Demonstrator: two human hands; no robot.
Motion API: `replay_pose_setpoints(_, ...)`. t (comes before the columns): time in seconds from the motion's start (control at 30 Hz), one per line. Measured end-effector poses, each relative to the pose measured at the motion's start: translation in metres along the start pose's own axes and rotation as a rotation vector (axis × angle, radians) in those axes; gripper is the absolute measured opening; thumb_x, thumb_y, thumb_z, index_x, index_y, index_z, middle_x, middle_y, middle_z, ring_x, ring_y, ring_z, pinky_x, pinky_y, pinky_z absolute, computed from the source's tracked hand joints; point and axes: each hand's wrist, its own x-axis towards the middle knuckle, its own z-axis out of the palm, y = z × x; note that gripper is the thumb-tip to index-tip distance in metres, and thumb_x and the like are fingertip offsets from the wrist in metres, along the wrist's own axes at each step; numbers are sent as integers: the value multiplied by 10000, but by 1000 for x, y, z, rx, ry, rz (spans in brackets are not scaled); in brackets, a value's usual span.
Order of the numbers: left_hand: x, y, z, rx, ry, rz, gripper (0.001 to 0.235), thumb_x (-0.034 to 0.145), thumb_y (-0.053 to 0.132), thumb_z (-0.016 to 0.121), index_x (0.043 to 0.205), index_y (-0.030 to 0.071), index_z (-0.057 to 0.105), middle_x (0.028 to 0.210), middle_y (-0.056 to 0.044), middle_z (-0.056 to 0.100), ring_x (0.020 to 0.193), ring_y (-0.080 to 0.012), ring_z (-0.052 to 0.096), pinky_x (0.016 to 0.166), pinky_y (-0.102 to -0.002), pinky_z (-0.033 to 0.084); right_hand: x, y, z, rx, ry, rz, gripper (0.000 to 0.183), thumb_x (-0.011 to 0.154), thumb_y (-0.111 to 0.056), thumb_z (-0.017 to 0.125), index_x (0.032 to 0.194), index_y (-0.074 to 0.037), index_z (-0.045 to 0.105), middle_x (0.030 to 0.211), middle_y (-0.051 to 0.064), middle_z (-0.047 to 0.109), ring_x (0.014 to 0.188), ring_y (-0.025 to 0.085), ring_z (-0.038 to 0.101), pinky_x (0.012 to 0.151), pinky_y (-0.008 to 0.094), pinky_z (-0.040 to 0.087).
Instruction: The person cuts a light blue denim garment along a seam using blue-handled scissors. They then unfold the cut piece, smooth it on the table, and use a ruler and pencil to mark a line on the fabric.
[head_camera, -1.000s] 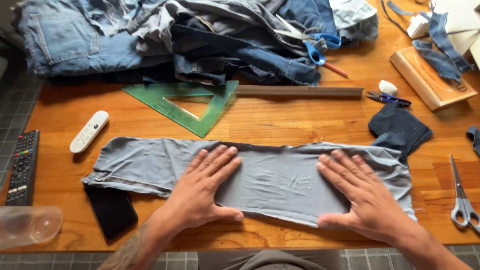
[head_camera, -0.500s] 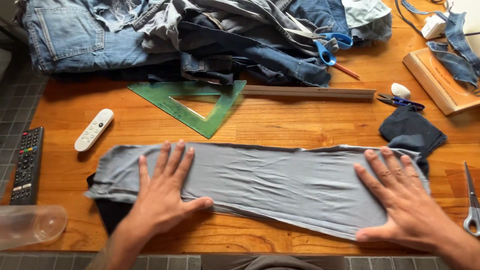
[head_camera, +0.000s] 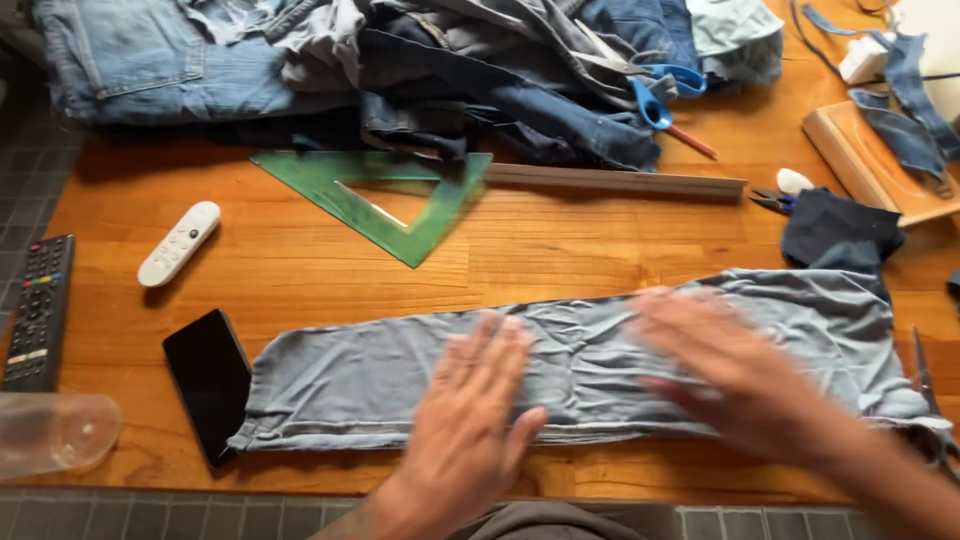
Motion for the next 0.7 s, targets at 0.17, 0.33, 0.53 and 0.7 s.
replay_pose_setpoints(0.17, 26, -5, 25, -132, -72, 95, 822, 1104, 492, 621, 1777, 44, 471, 1864, -138, 467, 1764, -299, 334, 1425, -524, 182, 55, -36, 67, 200, 76, -150, 599, 1171, -394, 666, 1645, -31, 619, 1742, 193, 617, 1651, 361, 560, 1392, 518, 409)
replay_pose_setpoints(0.33, -3, -59, -3, 193, -45, 71, 1076, 1038, 883, 517, 1833, 173, 362, 1929, -70, 309, 1808, -230, 191, 1466, -494, 20, 11, 9, 46, -64, -69, -74, 1249, 905, -964, 632, 1848, -196, 350, 1931, 59, 335, 1817, 257, 216, 1490, 464, 77)
replay_pose_setpoints(0.53, -33, -118, -23, 559, -107, -12, 1369, 944, 1142, 320, 1893, 198, 31, 1986, -59, -41, 1824, -209, -81, 1447, -489, -111, -71, 87, 29, -192, -226, 108, 1614, 684, -1117, 610, 1897, -204, 62, 1987, 71, 10, 1828, 248, -54, 1446, 461, -90)
replay_pose_setpoints(0.7, -45, -154, -40, 242, -257, -133, 1143, 1073, 886, 417, 1892, 177, 52, 1985, -42, -56, 1805, -191, -111, 1381, -531, -152, -117, 140, 9, -298, -252, 166, 1752, 584, -1169, 659, 1889, -119, 146, 1983, 111, 127, 1837, 276, 73, 1435, 537, 43)
